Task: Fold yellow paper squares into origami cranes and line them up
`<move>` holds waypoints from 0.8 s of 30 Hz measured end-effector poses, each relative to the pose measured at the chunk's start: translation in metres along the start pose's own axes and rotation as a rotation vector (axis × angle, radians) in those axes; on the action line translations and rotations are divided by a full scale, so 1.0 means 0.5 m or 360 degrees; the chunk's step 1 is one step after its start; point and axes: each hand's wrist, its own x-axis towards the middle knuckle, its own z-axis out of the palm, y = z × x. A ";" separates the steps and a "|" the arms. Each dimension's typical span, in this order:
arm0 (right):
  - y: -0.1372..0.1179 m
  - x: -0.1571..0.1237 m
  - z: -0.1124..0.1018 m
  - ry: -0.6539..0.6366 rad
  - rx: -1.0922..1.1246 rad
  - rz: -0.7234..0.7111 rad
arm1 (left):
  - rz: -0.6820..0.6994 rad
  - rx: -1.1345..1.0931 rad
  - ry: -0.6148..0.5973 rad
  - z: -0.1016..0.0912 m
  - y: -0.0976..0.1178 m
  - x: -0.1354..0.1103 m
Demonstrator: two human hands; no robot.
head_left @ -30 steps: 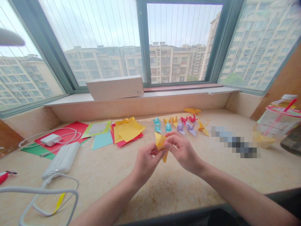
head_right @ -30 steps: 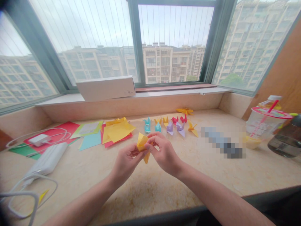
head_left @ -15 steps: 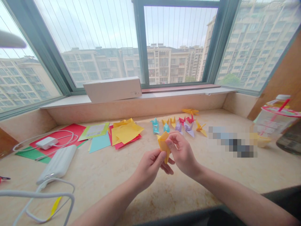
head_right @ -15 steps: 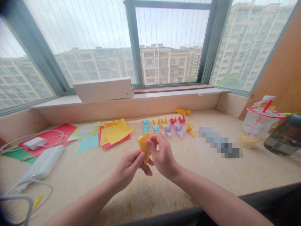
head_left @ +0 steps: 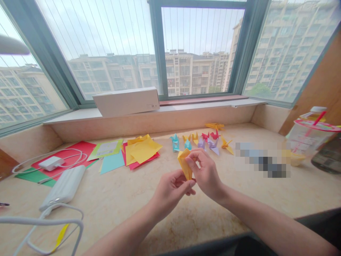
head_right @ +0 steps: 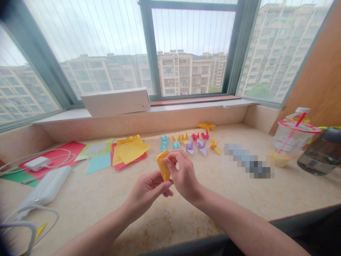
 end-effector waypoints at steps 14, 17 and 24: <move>0.004 0.013 0.002 0.0078 0.0578 0.0346 | -0.0203 -0.0181 0.0015 -0.015 0.002 0.006; 0.004 0.012 0.006 0.0094 0.0648 0.0373 | -0.0216 -0.0203 -0.0006 -0.015 0.002 0.007; 0.005 0.008 0.007 0.0110 0.0573 0.0258 | -0.0282 -0.0236 -0.0030 -0.014 0.009 0.006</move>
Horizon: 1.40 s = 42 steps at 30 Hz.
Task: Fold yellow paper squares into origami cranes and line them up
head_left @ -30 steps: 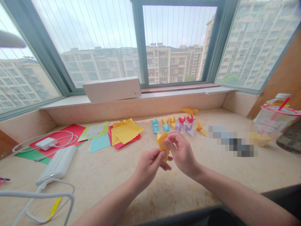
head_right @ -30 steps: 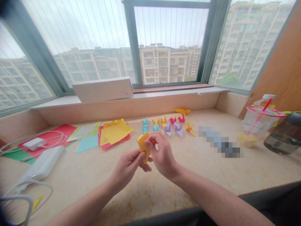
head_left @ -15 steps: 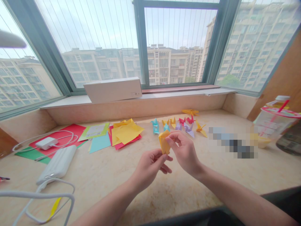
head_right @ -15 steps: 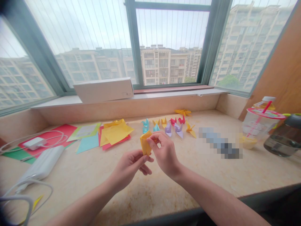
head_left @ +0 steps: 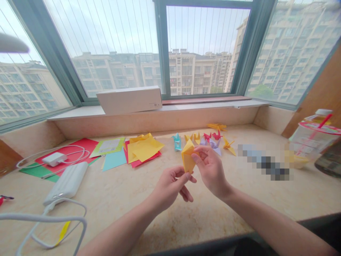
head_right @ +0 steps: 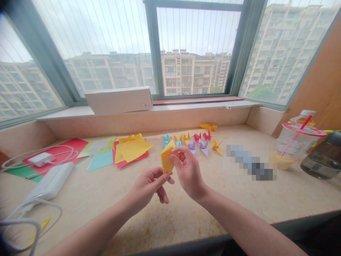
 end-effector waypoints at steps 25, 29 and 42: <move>-0.029 0.007 0.003 -0.0488 0.0446 0.0763 | 0.0090 0.0106 0.0144 -0.006 -0.010 0.008; -0.024 0.005 0.003 -0.0443 0.0475 0.0767 | 0.0153 0.0091 0.0133 -0.001 -0.011 0.006; -0.008 0.005 0.005 -0.0234 0.0406 0.0738 | 0.0254 0.0116 0.0193 0.009 -0.016 0.008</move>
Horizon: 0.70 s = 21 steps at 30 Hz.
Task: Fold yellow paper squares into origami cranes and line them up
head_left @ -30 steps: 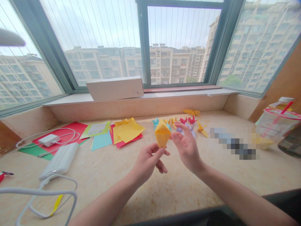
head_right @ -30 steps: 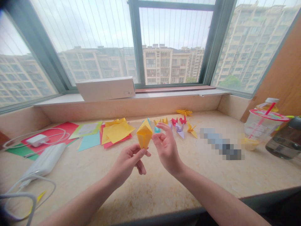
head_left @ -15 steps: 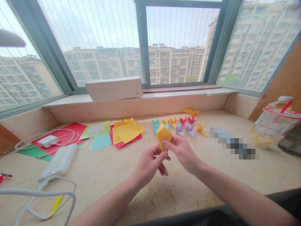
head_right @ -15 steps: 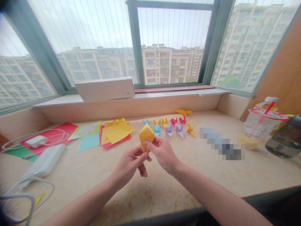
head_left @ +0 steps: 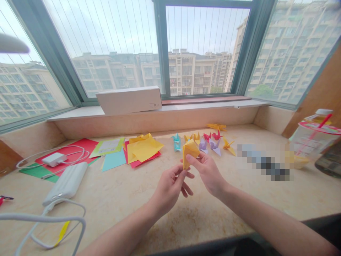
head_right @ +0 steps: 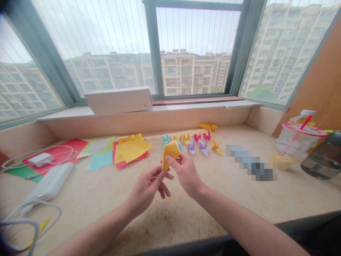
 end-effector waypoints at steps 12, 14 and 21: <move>0.001 0.003 -0.006 -0.0162 0.0058 0.0071 | -0.0180 -0.0394 -0.0146 -0.009 0.016 0.001; 0.001 0.003 -0.006 -0.0181 0.0089 0.0080 | -0.0193 -0.0445 -0.0168 -0.011 0.017 0.001; -0.010 0.000 -0.003 -0.0206 0.0128 0.0118 | -0.0160 -0.0468 -0.0245 -0.015 0.012 0.001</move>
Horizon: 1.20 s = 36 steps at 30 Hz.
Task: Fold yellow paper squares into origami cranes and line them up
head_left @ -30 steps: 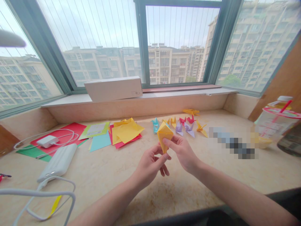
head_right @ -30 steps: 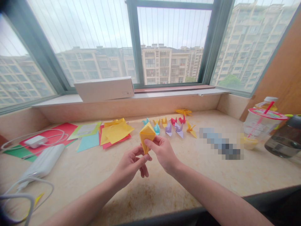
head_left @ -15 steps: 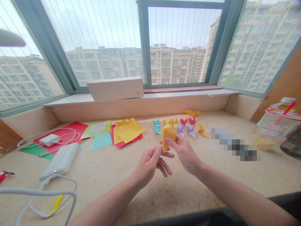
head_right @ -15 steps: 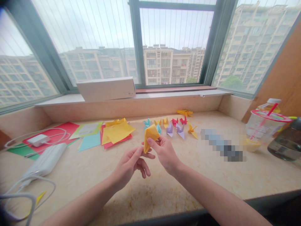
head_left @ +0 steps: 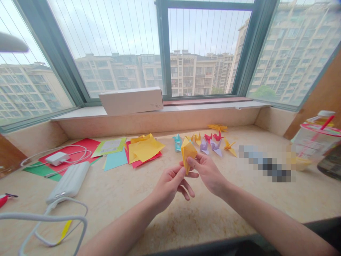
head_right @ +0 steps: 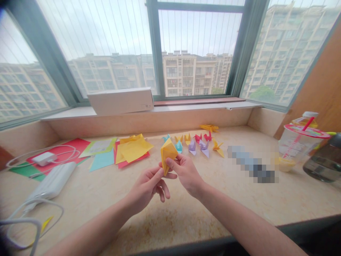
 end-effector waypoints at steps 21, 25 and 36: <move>0.014 0.003 -0.002 0.0073 -0.0160 -0.0021 | 0.0039 0.0370 0.0200 0.009 -0.018 0.003; 0.014 0.000 0.004 0.0103 -0.0152 -0.0049 | 0.0029 0.0390 0.0211 0.013 -0.014 0.002; 0.004 0.001 -0.005 0.0144 -0.0271 -0.0076 | -0.0117 0.0411 0.0196 0.002 -0.018 0.007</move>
